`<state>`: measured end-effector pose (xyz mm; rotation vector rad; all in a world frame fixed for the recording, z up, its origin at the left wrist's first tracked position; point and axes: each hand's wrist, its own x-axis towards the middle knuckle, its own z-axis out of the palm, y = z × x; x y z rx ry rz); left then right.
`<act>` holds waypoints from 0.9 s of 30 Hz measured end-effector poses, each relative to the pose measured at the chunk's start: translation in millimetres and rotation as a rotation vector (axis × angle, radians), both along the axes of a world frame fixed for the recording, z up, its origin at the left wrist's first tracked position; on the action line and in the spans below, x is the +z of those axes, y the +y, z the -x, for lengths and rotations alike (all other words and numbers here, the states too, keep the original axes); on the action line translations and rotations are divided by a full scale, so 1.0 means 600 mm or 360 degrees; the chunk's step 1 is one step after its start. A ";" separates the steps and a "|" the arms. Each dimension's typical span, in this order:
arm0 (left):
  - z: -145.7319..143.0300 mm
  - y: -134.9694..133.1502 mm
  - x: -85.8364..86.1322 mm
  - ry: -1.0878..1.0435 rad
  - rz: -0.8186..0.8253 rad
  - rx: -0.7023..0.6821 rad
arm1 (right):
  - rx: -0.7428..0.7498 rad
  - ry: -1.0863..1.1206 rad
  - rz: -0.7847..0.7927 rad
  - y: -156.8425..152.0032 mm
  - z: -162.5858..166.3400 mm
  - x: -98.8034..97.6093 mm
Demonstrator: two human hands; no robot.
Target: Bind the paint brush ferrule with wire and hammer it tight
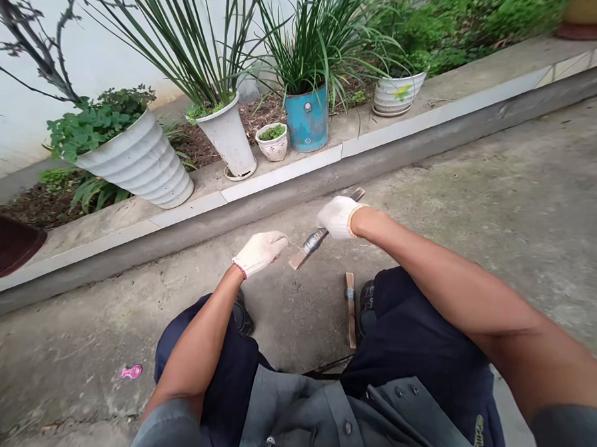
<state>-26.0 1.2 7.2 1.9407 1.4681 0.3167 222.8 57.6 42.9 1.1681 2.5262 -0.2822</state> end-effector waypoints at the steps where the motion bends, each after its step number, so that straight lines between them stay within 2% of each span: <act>1: 0.001 0.001 0.002 -0.0044 -0.0017 0.0007 | 0.0052 0.0050 0.0077 -0.001 -0.005 0.004; 3: -0.001 0.001 0.002 -0.0255 0.0026 0.0019 | 0.0094 0.0217 0.0180 0.000 -0.012 0.013; 8: -0.024 -0.007 -0.013 -0.1183 0.0364 0.0107 | -0.0132 0.0630 0.0129 0.012 -0.004 0.020; 10: -0.031 -0.012 -0.020 -0.1344 0.0455 0.0081 | -0.0232 0.0669 0.0049 0.017 0.006 0.015; 12: -0.034 -0.017 -0.025 -0.1366 0.0512 0.0051 | -0.0371 0.0633 -0.0084 0.019 0.017 0.009; 15: -0.034 -0.022 -0.027 -0.1226 0.0556 0.0037 | -0.0530 0.0441 -0.0334 0.019 0.026 0.003; 19: -0.032 -0.020 -0.023 -0.0691 0.0464 0.0025 | -0.0496 0.0110 -0.0567 0.015 0.028 -0.002; 21: -0.028 -0.016 -0.017 -0.0390 0.0341 0.0017 | -0.0417 -0.0035 -0.0509 0.012 0.026 -0.005; 24: -0.018 -0.010 -0.002 0.0026 0.0095 -0.0010 | -0.0253 -0.0110 -0.0269 0.006 0.017 -0.011; 27: -0.011 -0.009 0.012 0.0156 -0.0004 -0.0053 | 0.0010 -0.0012 0.0087 0.000 0.003 -0.012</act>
